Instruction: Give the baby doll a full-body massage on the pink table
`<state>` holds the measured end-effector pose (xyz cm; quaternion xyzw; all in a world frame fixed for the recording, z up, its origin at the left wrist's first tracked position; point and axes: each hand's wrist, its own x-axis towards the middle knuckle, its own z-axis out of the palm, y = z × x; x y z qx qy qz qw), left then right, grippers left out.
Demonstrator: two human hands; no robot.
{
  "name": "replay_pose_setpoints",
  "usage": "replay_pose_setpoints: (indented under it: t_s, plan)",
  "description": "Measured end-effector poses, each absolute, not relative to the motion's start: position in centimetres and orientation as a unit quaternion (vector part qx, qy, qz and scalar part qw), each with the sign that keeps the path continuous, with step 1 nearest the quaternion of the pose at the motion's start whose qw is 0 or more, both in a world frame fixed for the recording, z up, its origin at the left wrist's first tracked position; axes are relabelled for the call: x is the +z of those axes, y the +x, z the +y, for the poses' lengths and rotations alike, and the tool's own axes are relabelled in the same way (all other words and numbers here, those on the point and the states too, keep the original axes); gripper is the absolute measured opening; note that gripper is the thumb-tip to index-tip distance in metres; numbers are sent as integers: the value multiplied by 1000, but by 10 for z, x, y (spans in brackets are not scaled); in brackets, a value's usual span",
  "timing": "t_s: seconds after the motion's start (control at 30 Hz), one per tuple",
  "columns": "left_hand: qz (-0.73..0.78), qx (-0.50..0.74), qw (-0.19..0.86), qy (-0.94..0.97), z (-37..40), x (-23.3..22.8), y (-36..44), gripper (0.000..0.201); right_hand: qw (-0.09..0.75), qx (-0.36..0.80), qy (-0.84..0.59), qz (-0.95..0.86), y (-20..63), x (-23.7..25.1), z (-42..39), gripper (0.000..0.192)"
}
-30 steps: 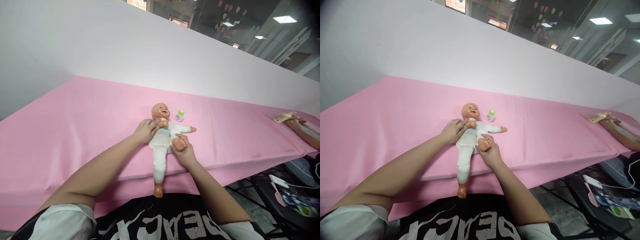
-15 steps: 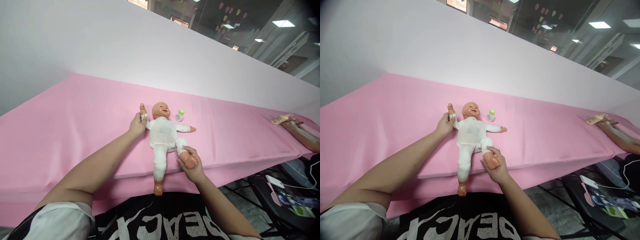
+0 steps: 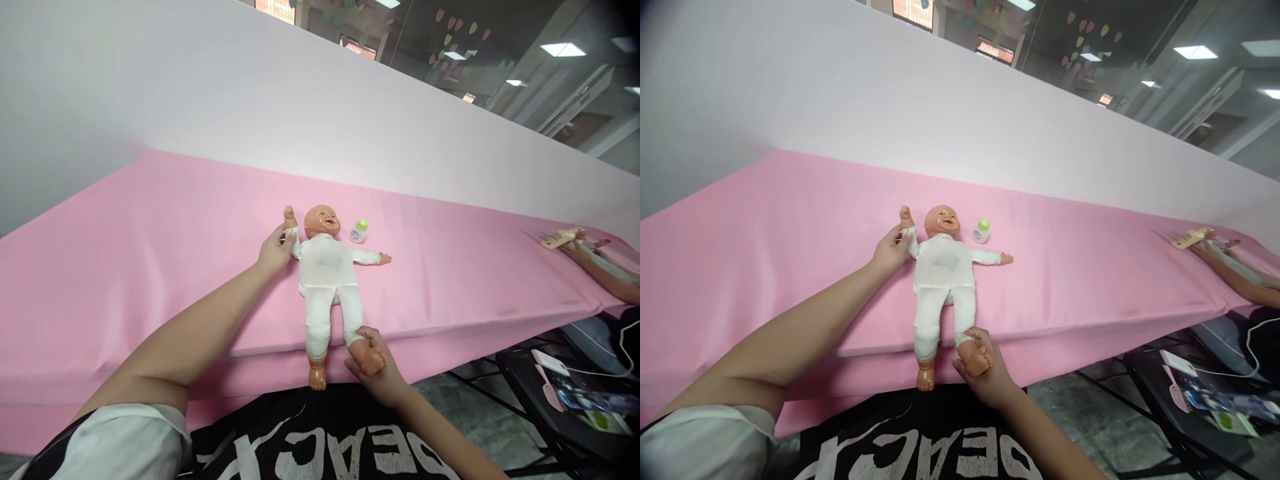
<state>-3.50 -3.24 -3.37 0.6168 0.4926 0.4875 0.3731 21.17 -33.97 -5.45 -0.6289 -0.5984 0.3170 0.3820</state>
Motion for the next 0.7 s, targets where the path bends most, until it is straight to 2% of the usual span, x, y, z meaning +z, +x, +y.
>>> replay_pose_setpoints:
  t_s: [0.13, 0.23, 0.4, 0.7]
  plan:
    - [412, 392, 242, 786, -48, -26, -31, 60, 426, 248, -610, -620, 223, -35, -324, 55]
    - [404, 323, 167, 839, -55, -22, -27, 61, 447, 213, -600, -629, 227, -20, -304, 57]
    - [410, 294, 154, 849, -57, -22, -26, 62, 456, 202, -597, -628, 228, -10, -260, 58]
    - [399, 313, 192, 840, -55, -20, -28, 62, 454, 234, -589, -626, 215, -30, -203, 61]
